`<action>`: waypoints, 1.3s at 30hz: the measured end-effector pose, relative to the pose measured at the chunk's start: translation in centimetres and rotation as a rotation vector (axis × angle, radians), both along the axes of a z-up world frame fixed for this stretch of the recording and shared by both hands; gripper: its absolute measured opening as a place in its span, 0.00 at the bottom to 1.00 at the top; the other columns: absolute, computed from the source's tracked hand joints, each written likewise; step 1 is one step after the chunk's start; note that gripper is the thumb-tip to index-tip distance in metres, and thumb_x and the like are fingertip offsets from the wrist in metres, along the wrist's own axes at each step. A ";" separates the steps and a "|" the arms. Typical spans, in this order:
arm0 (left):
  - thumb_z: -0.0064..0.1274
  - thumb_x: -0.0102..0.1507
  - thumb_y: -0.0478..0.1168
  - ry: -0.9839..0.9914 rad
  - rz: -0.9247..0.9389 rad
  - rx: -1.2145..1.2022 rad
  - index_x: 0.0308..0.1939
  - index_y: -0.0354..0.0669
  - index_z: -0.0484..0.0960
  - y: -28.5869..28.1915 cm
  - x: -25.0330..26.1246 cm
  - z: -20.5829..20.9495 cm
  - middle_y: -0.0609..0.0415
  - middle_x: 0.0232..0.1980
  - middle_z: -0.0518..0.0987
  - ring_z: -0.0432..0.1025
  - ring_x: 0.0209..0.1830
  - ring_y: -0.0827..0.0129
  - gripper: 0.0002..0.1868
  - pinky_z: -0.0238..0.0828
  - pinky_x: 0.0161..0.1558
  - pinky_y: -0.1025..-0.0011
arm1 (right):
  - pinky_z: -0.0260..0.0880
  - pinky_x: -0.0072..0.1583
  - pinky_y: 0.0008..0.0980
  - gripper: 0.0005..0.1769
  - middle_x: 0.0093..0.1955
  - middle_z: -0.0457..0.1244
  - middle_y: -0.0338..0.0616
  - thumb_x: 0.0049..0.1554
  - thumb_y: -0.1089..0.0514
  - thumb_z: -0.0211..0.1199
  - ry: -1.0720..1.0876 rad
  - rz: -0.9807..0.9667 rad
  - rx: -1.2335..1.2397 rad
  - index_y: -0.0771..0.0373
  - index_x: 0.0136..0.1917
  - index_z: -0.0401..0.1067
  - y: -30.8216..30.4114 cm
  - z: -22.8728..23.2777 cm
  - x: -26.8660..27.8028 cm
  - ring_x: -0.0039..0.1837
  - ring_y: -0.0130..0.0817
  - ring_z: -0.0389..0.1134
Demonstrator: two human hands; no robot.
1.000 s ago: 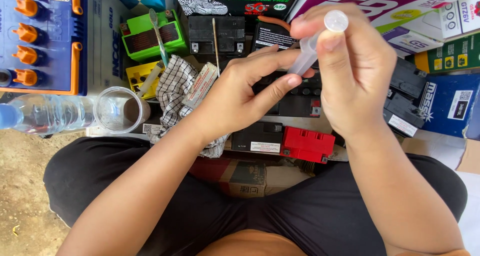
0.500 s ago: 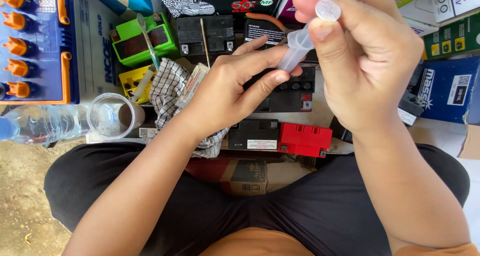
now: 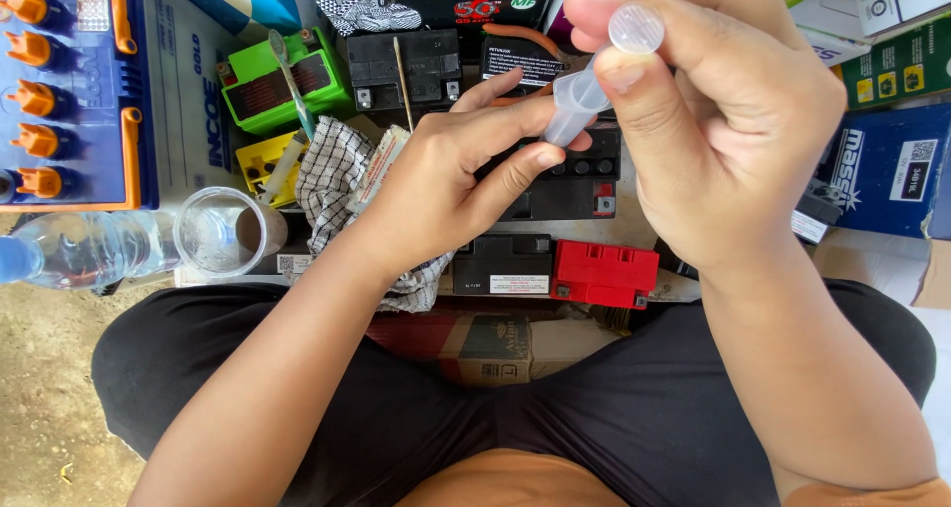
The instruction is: Refilling lead-acid battery cells with liquid using a syringe
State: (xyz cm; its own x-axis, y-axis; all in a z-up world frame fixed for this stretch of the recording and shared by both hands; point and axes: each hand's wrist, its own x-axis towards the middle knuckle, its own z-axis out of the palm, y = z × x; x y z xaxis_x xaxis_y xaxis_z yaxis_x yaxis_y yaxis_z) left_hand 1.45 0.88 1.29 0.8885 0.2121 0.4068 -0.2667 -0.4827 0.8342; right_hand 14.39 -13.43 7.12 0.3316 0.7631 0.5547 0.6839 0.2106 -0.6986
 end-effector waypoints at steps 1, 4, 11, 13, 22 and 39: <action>0.54 0.71 0.35 0.000 0.000 0.001 0.59 0.39 0.79 0.0 0.0 0.0 0.55 0.47 0.87 0.82 0.37 0.68 0.13 0.57 0.80 0.49 | 0.70 0.64 0.35 0.12 0.68 0.60 0.62 0.75 0.73 0.58 0.000 0.000 0.001 0.88 0.66 0.71 0.0 0.0 0.0 0.62 0.47 0.69; 0.54 0.71 0.35 0.000 -0.003 0.002 0.59 0.39 0.79 0.0 0.0 0.0 0.56 0.48 0.87 0.82 0.38 0.67 0.13 0.57 0.80 0.49 | 0.67 0.62 0.34 0.12 0.67 0.61 0.62 0.75 0.72 0.58 -0.008 -0.007 0.009 0.87 0.66 0.71 -0.1 0.0 0.1 0.60 0.45 0.67; 0.53 0.71 0.34 -0.014 -0.015 0.028 0.58 0.38 0.79 0.0 0.0 0.5 0.56 0.47 0.87 0.83 0.40 0.66 0.12 0.59 0.79 0.48 | 0.68 0.62 0.37 0.11 0.66 0.61 0.63 0.76 0.73 0.57 -0.030 -0.048 0.009 0.89 0.66 0.71 -0.6 0.7 -0.4 0.58 0.47 0.68; 0.53 0.71 0.34 -0.019 -0.018 0.033 0.58 0.37 0.79 0.0 0.1 0.6 0.56 0.47 0.87 0.82 0.40 0.66 0.12 0.59 0.78 0.49 | 0.68 0.62 0.36 0.11 0.67 0.61 0.63 0.77 0.73 0.58 -0.034 -0.056 0.005 0.89 0.66 0.71 -0.7 0.8 -0.5 0.58 0.46 0.68; 0.52 0.71 0.34 -0.011 -0.027 0.045 0.58 0.36 0.78 0.0 0.1 0.5 0.56 0.48 0.87 0.83 0.41 0.65 0.13 0.59 0.78 0.50 | 0.72 0.63 0.39 0.16 0.66 0.60 0.65 0.78 0.67 0.52 -0.037 -0.070 0.033 0.88 0.66 0.68 -0.8 1.1 -0.7 0.58 0.50 0.72; 0.53 0.70 0.35 -0.027 -0.007 0.077 0.58 0.33 0.79 -0.3 0.2 0.2 0.54 0.47 0.87 0.83 0.48 0.60 0.13 0.61 0.76 0.53 | 0.71 0.61 0.38 0.15 0.61 0.62 0.67 0.81 0.67 0.43 -0.037 -0.100 0.019 0.86 0.67 0.63 -1.4 2.1 -1.0 0.55 0.50 0.74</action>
State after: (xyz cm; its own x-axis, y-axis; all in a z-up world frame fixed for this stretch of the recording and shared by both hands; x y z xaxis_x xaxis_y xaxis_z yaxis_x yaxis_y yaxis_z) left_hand 1.65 0.59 1.45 0.8783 0.1729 0.4457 -0.2923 -0.5435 0.7869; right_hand 13.43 -14.84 9.17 0.3845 0.7166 0.5820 0.7277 0.1526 -0.6687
